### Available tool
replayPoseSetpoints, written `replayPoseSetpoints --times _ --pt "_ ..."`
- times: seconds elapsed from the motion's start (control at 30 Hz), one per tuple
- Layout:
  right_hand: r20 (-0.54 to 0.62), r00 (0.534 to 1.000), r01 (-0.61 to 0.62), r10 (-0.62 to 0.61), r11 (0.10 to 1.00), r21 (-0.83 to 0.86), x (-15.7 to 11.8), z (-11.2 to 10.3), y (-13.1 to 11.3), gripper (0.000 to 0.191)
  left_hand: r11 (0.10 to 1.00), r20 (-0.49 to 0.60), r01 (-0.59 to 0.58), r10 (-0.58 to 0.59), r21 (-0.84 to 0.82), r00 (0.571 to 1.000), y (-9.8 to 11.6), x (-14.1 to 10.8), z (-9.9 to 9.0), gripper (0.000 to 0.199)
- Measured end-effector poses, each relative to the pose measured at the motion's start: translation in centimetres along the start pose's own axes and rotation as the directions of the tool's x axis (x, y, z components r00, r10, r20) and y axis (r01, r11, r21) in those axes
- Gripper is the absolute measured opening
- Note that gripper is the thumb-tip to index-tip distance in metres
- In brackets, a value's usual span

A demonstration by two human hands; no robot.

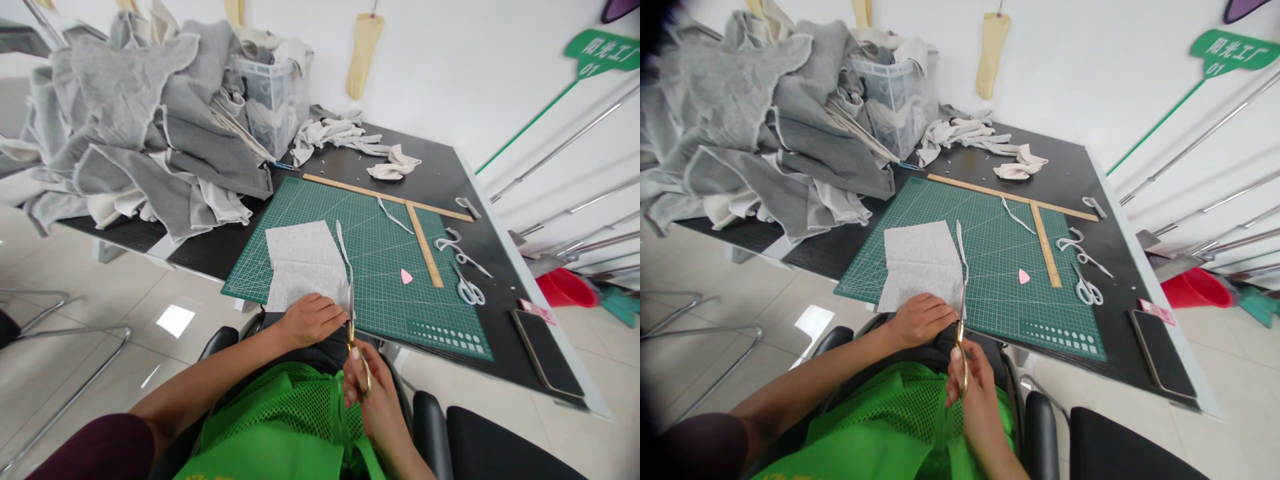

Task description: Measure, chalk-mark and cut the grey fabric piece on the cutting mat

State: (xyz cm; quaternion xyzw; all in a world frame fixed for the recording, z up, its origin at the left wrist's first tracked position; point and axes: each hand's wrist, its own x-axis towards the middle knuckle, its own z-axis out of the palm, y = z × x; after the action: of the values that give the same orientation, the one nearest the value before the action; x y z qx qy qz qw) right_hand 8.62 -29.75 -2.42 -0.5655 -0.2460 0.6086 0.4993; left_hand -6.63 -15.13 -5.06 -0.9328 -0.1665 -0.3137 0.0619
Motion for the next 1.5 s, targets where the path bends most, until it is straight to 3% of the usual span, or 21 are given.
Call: replayPoseSetpoints --times 0.5,0.73,1.07,1.5 --pt "-0.004 1.000 -0.006 0.005 0.997 -0.072 -0.3 -0.6 0.0 0.044 1.000 0.002 -0.021 0.021 -0.003 1.000 0.0 0.0 -0.3 0.017" --pt "-0.015 1.000 -0.014 0.013 1.000 -0.022 -0.2 -0.5 0.5 0.044 0.999 -0.022 -0.030 0.030 -0.025 0.999 -0.1 0.2 -0.4 0.014" --pt "-0.015 1.000 -0.006 0.006 0.999 -0.039 -0.4 -0.5 0.8 0.044 1.000 0.023 -0.017 0.017 0.006 1.000 0.0 0.0 -0.3 0.018" --pt "0.047 0.998 0.033 -0.029 0.996 -0.088 -0.3 -0.1 1.0 0.045 1.000 0.040 -0.025 0.026 -0.011 0.999 -0.1 -0.1 -0.1 0.016"
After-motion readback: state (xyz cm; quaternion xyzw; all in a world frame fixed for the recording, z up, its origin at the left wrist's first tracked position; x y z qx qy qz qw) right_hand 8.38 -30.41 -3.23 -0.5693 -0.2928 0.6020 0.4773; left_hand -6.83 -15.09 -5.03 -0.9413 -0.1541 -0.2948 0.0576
